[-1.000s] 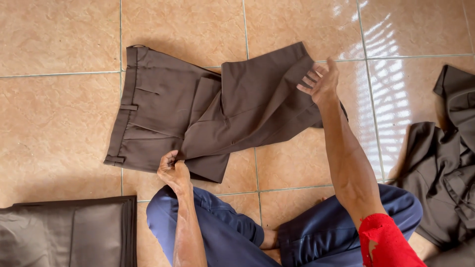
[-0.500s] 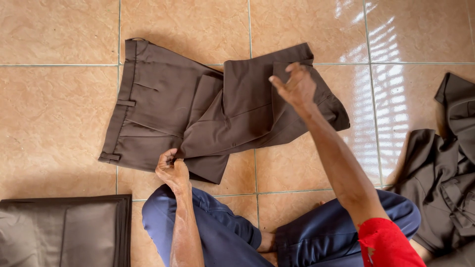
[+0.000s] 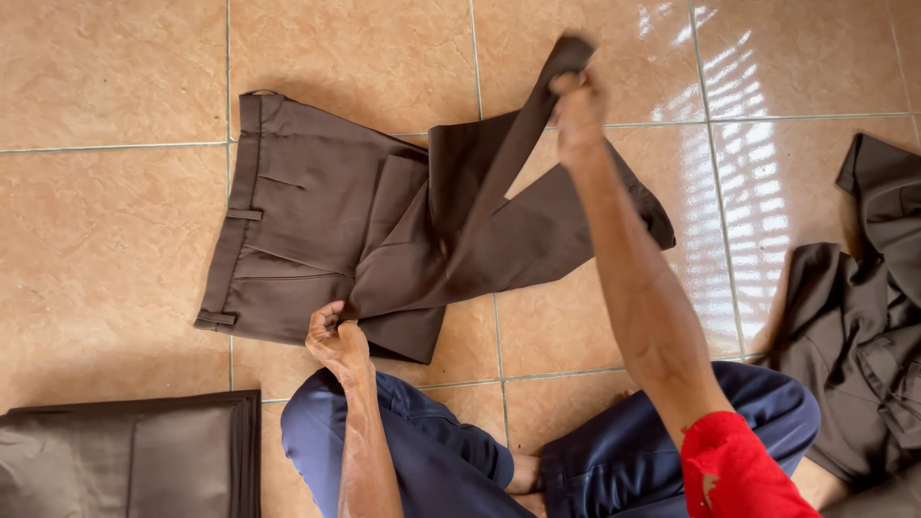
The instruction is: Folding brown trousers into neat rectangles while sitting on the floor.
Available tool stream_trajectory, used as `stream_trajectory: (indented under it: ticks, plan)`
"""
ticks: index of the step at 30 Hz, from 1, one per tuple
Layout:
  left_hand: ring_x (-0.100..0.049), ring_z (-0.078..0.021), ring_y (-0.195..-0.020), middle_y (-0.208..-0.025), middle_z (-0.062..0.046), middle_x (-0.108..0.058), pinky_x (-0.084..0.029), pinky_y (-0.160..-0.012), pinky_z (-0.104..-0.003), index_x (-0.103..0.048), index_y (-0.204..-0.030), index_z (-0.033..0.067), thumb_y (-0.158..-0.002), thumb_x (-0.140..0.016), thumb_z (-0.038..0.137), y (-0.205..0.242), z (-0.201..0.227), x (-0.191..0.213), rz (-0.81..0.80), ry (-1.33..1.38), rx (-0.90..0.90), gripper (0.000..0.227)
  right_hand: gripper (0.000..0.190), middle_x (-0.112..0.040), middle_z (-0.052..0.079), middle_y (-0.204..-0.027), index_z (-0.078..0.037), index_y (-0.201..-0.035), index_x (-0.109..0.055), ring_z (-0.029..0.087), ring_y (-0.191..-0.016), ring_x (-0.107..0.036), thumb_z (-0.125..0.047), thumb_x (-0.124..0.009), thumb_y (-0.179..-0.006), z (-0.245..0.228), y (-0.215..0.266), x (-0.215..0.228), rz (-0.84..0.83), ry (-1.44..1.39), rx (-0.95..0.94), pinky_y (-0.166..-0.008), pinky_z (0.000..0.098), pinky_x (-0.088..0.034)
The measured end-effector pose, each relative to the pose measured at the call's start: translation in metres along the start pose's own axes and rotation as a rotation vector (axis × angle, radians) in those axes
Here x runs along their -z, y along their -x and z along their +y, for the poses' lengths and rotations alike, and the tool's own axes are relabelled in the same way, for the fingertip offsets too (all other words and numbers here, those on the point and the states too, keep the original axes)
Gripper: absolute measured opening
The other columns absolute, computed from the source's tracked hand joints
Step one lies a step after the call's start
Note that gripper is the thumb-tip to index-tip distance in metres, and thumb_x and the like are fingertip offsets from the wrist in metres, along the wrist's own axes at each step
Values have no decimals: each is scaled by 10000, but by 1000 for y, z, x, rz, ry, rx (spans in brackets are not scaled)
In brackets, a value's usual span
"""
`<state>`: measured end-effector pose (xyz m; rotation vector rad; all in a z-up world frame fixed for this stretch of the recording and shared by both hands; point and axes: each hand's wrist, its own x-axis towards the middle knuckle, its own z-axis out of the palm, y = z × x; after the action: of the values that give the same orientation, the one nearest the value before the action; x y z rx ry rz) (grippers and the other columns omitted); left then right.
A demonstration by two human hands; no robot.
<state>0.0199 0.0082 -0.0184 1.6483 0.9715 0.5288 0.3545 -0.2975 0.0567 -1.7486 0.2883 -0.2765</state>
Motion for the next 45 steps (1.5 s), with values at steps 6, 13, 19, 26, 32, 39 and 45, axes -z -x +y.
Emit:
stream_trajectory:
  ticks: [6,13,19,26,32,39,45]
  plan:
    - [-576,-156,-666,-771,-75,-629,-508,-677,-236,-726,-919,-1,-744,-515,-165,3,7,0,-11,71,49,320,571,-550,154,-1146,9,-1236,-601,283,-1113,-526,-194,-698,-710,-53,3,63,-202,-732,-170,-974,498,-475]
    - [-577,-186,-590,-762,-65,-603,-461,-602,-312,-748,-868,136,-695,-649,-104,-7,-37,-13,90,-50,40,312,185,-664,51,-885,-131,-1039,-705,184,-676,-728,-280,-742,-936,112,-19,110,68,193,-347,-579,351,-690]
    - [-565,-187,-541,-753,-83,-606,-451,-594,-313,-747,-852,118,-678,-643,-106,-3,-27,-11,97,-56,18,302,211,-654,235,-1109,-31,-1071,-751,448,-890,-720,-117,-823,-893,108,5,106,6,685,140,-686,525,-627]
    - [-577,-179,-535,-760,-82,-602,-461,-583,-303,-746,-855,118,-678,-648,-98,-5,-27,-11,98,-22,36,296,610,-647,195,-1065,-154,-1383,-579,293,-781,-710,-104,-782,-810,89,5,113,-127,487,-104,-606,324,-638]
    - [-573,-194,-566,-752,-82,-607,-465,-617,-321,-751,-840,114,-663,-647,-96,-4,-23,-11,97,-19,21,294,228,-635,232,-981,-39,-1105,-734,289,-729,-727,-137,-730,-899,35,17,151,-321,375,-147,-625,396,-667]
    - [-579,-195,-591,-749,-75,-605,-473,-613,-298,-759,-847,121,-673,-669,-97,-15,-43,-13,111,24,-17,293,305,-730,269,-860,55,-1053,-704,337,-776,-750,-207,-758,-907,-53,78,216,-361,559,-157,-836,453,-560]
    - [-645,-246,-692,-767,-90,-606,-549,-706,-321,-765,-867,106,-637,-677,-115,1,-9,-3,169,51,-183,331,205,-590,116,-770,21,-920,-682,162,-608,-666,-166,-749,-870,-85,102,280,-154,237,-131,-566,271,-621]
